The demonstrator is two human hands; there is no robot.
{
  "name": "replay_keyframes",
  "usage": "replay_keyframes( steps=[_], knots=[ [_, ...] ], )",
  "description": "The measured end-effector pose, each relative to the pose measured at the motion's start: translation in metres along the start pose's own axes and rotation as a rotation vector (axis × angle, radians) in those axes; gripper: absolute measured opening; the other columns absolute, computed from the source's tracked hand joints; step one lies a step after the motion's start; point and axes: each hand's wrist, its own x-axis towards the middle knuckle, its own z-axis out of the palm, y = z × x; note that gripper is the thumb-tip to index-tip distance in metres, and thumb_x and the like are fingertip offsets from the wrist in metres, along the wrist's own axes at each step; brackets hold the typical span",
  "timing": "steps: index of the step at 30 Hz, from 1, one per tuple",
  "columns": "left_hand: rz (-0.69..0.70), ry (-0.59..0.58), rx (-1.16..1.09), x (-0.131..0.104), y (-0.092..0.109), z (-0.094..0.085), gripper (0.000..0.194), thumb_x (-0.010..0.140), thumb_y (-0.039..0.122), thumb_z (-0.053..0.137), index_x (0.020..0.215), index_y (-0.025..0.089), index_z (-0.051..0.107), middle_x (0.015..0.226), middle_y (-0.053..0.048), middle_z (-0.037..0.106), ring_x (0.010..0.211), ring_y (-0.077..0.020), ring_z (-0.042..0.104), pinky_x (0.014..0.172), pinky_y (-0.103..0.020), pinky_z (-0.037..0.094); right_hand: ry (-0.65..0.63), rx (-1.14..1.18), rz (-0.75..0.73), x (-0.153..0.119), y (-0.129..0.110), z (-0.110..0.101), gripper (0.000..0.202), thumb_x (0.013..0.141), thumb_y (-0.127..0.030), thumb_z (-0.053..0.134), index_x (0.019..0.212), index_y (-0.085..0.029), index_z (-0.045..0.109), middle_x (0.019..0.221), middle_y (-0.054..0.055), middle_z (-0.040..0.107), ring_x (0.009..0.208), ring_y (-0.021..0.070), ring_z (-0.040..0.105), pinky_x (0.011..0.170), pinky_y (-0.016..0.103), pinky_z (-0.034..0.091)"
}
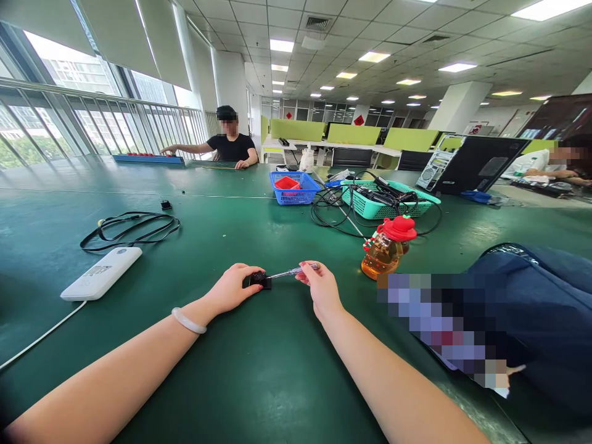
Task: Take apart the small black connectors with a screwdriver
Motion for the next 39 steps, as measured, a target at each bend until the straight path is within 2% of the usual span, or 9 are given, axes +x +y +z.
replay_keyframes(
  steps=[8,13,17,23,31,39],
  knots=[
    [0.054,-0.065,-0.030,-0.003,0.003,-0.002,0.042,0.082,0.034,0.064,0.123,0.029,0.065,0.116,-0.007,0.068,0.115,-0.0256,0.055,0.103,-0.040,0.044,0.032,0.022,-0.001,-0.001,-0.004,0.000,0.032,0.054,-0.038,0.085,0.072,-0.018,0.069,0.068,-0.002,0.067,0.061,0.0112,0.062,0.066,0.028,0.057],
    [0.154,-0.111,-0.053,-0.005,0.006,-0.002,0.041,0.083,0.036,0.064,0.123,0.029,0.065,0.112,-0.007,0.068,0.114,-0.0252,0.056,0.101,-0.039,0.045,0.062,0.011,0.013,0.000,-0.005,-0.001,0.032,0.052,-0.038,0.086,0.070,-0.018,0.068,0.064,-0.002,0.067,0.058,0.0111,0.061,0.061,0.027,0.054],
    [0.243,-0.149,-0.064,-0.007,0.007,-0.002,0.041,0.082,0.035,0.067,0.122,0.029,0.066,0.114,-0.007,0.067,0.112,-0.0250,0.057,0.100,-0.039,0.045,0.019,-0.027,0.014,-0.001,-0.004,0.001,0.034,0.052,-0.041,0.085,0.070,-0.018,0.067,0.063,-0.002,0.067,0.058,0.0114,0.061,0.062,0.027,0.054],
    [0.303,-0.188,-0.058,-0.008,0.008,-0.003,0.040,0.082,0.037,0.067,0.121,0.027,0.066,0.115,-0.008,0.065,0.114,-0.0251,0.055,0.104,-0.040,0.043,-0.053,-0.018,0.082,-0.003,-0.002,0.002,0.032,0.054,-0.040,0.084,0.070,-0.018,0.067,0.064,-0.002,0.067,0.059,0.0103,0.060,0.062,0.025,0.053],
    [0.339,-0.206,-0.046,-0.009,0.010,-0.004,0.040,0.083,0.037,0.068,0.121,0.027,0.066,0.114,-0.007,0.066,0.115,-0.0241,0.055,0.104,-0.039,0.042,-0.048,0.006,0.126,-0.001,-0.001,-0.001,0.029,0.058,-0.037,0.081,0.071,-0.017,0.065,0.061,-0.002,0.065,0.056,0.0107,0.059,0.058,0.025,0.052],
    [0.342,-0.197,-0.035,-0.009,0.011,-0.004,0.038,0.083,0.037,0.067,0.121,0.029,0.066,0.113,-0.006,0.066,0.112,-0.0232,0.056,0.102,-0.038,0.043,-0.090,-0.014,0.106,-0.005,-0.002,0.004,0.028,0.057,-0.037,0.081,0.070,-0.018,0.065,0.064,-0.002,0.064,0.058,0.0098,0.058,0.061,0.025,0.053]
  ],
)
